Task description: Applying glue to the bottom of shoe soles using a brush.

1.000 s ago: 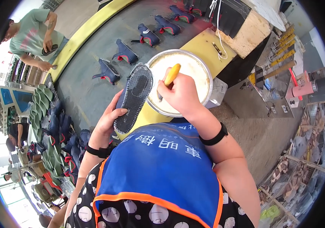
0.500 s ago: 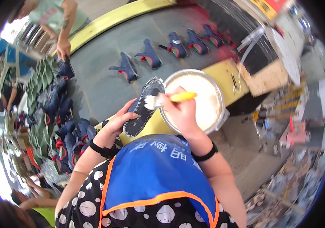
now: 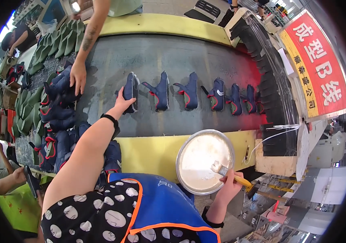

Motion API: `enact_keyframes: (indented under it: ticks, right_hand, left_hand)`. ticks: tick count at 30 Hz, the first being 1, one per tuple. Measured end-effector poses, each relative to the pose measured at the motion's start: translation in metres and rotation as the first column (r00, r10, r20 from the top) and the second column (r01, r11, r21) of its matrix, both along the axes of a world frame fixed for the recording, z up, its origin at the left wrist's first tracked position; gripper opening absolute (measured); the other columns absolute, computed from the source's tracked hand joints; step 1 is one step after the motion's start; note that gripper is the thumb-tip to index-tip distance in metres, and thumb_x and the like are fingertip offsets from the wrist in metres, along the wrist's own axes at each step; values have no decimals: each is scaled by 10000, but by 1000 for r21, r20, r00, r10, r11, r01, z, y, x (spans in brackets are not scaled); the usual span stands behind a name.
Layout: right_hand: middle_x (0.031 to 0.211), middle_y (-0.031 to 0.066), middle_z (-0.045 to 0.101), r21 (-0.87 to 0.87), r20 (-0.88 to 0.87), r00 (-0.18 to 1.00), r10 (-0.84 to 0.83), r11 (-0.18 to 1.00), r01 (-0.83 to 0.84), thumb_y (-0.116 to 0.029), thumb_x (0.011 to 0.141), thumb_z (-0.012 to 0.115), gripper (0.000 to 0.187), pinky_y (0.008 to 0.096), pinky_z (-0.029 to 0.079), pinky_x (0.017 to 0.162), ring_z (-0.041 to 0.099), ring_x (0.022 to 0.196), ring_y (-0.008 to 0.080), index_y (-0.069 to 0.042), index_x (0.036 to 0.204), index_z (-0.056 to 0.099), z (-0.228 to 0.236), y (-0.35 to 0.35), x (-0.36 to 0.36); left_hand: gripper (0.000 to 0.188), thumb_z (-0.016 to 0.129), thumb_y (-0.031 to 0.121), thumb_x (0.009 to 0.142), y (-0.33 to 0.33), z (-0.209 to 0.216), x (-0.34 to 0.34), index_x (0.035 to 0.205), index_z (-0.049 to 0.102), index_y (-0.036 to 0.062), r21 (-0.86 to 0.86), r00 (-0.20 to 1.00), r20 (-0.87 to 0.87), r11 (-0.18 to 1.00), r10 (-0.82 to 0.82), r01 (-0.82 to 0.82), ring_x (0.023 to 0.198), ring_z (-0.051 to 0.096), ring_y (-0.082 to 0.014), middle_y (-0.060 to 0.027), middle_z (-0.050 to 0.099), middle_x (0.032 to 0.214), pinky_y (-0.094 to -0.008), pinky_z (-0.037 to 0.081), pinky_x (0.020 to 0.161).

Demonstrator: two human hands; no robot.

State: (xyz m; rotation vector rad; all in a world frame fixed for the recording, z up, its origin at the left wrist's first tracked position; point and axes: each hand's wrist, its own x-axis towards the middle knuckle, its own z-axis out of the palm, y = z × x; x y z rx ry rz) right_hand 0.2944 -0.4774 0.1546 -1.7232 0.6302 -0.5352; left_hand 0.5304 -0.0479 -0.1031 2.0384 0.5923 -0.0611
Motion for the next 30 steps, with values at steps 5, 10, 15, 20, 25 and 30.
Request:
enact_keyframes:
  ticks: [5,10,15,20,25,30]
  right_hand:
    - [684,6,500,-33,-15,1000,-8,999,7,-111,954,612,179,196,415,512,504,565,70,-61,825,499,5,8,8]
    - [694,10,507,-4,-17,996,83,997,-83,-96,951,609,161,215,437,539,510,578,79,-47,839,504,8,28,23]
    - [705,21,510,-11,0,974,228,974,-228,-105,953,605,151,227,437,562,488,581,82,-44,857,507,1,31,38]
    - [738,27,519,61,97,951,293,952,-300,-119,963,589,146,232,442,568,493,590,82,-47,861,513,1,34,37]
    - [742,21,517,64,97,930,356,930,-362,-114,962,587,139,231,442,573,490,588,82,-52,862,514,4,29,38]
    - [733,8,517,-41,113,940,323,946,-320,-111,966,589,155,216,431,572,495,592,70,-52,850,504,13,13,22]
  left_hand:
    - [998,720,347,762,6,-30,23,1569,133,306,125,985,-151,986,-88,107,1175,596,-382,-242,589,1304,-436,482,990]
    - [849,677,385,773,11,20,-16,1519,315,205,171,896,-342,919,-282,354,1128,622,-385,-234,619,1251,-443,488,990]
    - [602,671,461,798,-3,158,-133,1260,615,79,290,641,-585,609,-498,738,1194,581,-361,-186,616,1258,-443,502,962]
    - [609,727,439,770,-9,157,-257,1206,608,31,486,658,-653,459,-374,743,1367,397,-345,-196,554,1313,-488,409,1044]
    - [676,750,308,755,-30,143,-308,1333,514,50,809,952,-126,527,-280,262,1300,446,-375,-203,493,1336,-470,444,1014]
    - [967,809,399,711,-45,144,-339,1462,311,47,550,904,-392,745,-169,378,844,676,-341,-232,502,1150,-392,577,687]
